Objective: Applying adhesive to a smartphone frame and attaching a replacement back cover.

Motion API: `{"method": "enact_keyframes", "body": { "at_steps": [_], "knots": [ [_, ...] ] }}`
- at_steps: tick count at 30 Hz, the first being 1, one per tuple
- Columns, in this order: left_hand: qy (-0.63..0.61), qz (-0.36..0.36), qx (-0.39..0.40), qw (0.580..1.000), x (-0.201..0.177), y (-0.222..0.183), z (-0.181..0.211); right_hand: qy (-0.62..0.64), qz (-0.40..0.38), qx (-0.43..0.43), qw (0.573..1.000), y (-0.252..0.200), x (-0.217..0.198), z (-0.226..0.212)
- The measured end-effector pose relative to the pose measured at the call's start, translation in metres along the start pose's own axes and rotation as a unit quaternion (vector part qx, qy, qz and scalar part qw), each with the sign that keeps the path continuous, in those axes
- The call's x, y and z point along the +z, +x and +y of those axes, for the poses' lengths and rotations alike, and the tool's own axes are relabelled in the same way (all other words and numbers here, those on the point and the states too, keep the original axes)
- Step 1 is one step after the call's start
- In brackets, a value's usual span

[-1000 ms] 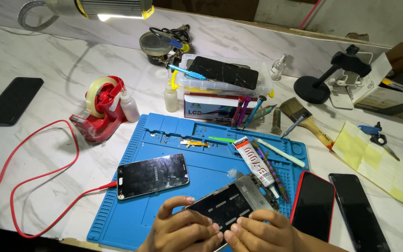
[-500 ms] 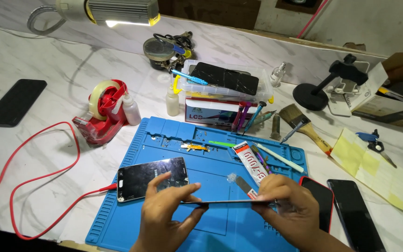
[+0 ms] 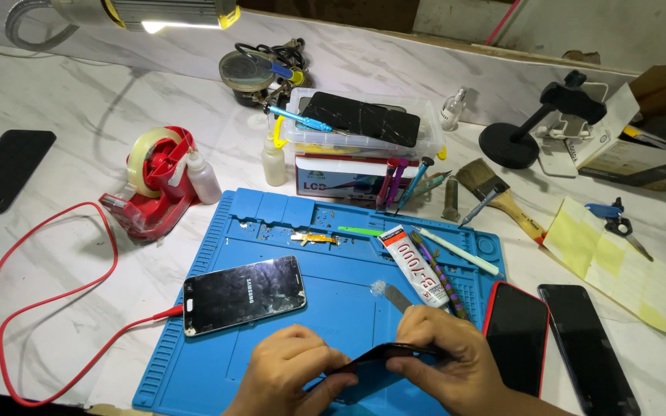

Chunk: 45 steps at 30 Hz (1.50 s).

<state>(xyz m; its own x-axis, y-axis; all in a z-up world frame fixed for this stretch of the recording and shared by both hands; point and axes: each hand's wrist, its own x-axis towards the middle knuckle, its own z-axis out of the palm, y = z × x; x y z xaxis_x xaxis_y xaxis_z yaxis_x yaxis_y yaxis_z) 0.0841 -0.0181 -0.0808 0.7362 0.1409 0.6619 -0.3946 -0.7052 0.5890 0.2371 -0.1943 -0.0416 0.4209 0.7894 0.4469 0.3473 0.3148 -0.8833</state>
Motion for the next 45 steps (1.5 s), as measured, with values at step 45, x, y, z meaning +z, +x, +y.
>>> {"method": "enact_keyframes", "body": {
  "at_steps": [45],
  "knots": [
    [0.064,0.164,0.154,0.972,-0.014,0.012,0.023,-0.298,-0.044,-0.243,0.922,-0.024,0.002,0.01]
  ]
}}
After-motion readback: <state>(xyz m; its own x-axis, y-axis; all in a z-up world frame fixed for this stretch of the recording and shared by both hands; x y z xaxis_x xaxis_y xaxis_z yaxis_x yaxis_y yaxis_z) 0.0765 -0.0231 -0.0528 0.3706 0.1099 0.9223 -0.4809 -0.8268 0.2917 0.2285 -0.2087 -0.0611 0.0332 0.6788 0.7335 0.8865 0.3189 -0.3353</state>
